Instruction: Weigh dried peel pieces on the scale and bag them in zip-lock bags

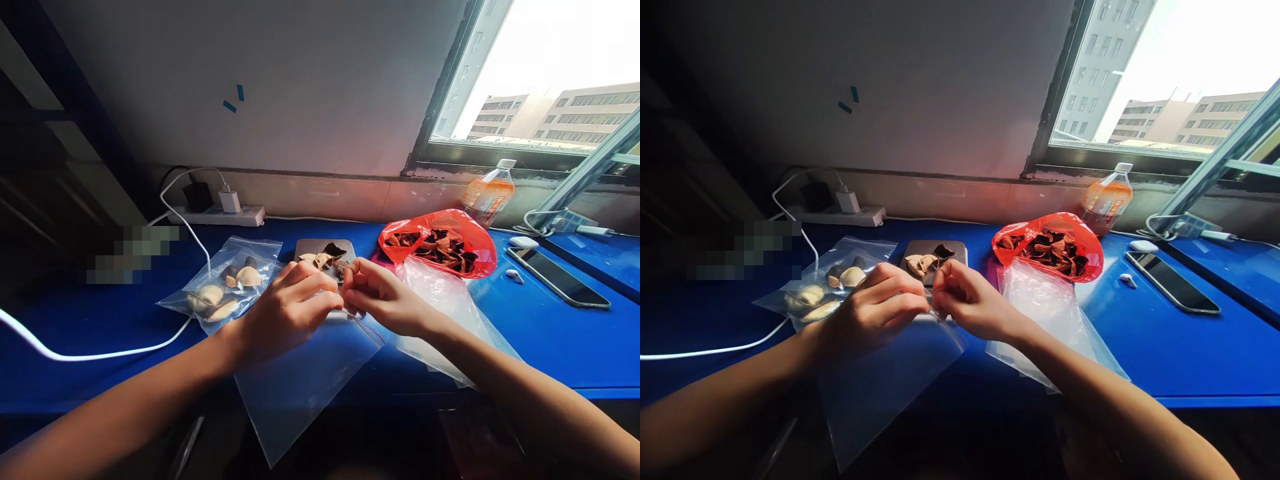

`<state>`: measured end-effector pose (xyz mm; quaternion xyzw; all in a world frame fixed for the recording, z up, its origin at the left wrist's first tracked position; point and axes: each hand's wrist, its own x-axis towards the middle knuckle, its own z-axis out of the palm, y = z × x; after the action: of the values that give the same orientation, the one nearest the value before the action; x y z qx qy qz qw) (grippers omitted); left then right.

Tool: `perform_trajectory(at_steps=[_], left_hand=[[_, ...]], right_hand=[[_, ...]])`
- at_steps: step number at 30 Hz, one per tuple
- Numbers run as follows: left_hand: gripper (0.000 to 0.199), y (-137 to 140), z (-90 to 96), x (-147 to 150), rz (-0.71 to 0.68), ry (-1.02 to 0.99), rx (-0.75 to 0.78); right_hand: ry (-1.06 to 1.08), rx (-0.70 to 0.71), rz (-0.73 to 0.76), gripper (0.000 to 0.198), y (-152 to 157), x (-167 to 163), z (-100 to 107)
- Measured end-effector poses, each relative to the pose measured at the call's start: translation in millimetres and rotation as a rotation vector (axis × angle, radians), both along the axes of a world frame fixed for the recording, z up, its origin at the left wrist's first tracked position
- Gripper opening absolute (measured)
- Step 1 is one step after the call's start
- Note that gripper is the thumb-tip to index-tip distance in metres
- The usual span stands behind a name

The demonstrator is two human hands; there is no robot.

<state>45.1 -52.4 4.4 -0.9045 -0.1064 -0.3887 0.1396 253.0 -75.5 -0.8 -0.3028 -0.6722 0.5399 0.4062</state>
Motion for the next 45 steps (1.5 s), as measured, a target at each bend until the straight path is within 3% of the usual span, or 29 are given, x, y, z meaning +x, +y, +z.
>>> perform_trajectory(at_steps=[4,8,15,20,36,45], left_hand=[[0.017,-0.2,1.8,0.0,0.005,-0.012,0.005],[0.024,1.1,-0.6,-1.0,0.020,-0.018,0.021],[0.027,2.3,-5.5,-2.0,0.028,-0.007,-0.004],[0.025,3.3,-5.8,0.1,0.004,-0.017,-0.020],[0.016,3.2,-0.7,-1.0,-0.034,-0.075,-0.015],[0.015,-1.4,4.1,-1.3,-0.013,-0.088,0.000]], right_hand=[[0.042,-0.051,-0.050,0.032,-0.2,0.1,0.2],[0.116,-0.116,-0.082,0.029,-1.9,0.8,-0.4],[0.196,-0.186,0.097,0.041,-0.6,0.3,-1.1],[0.139,-0.229,0.141,0.045,1.4,-0.2,-3.5],[0.028,-0.174,0.014,0.041,-1.9,-1.2,-0.8],[-0.199,-0.134,-0.077,0.030,-2.2,0.5,8.0]])
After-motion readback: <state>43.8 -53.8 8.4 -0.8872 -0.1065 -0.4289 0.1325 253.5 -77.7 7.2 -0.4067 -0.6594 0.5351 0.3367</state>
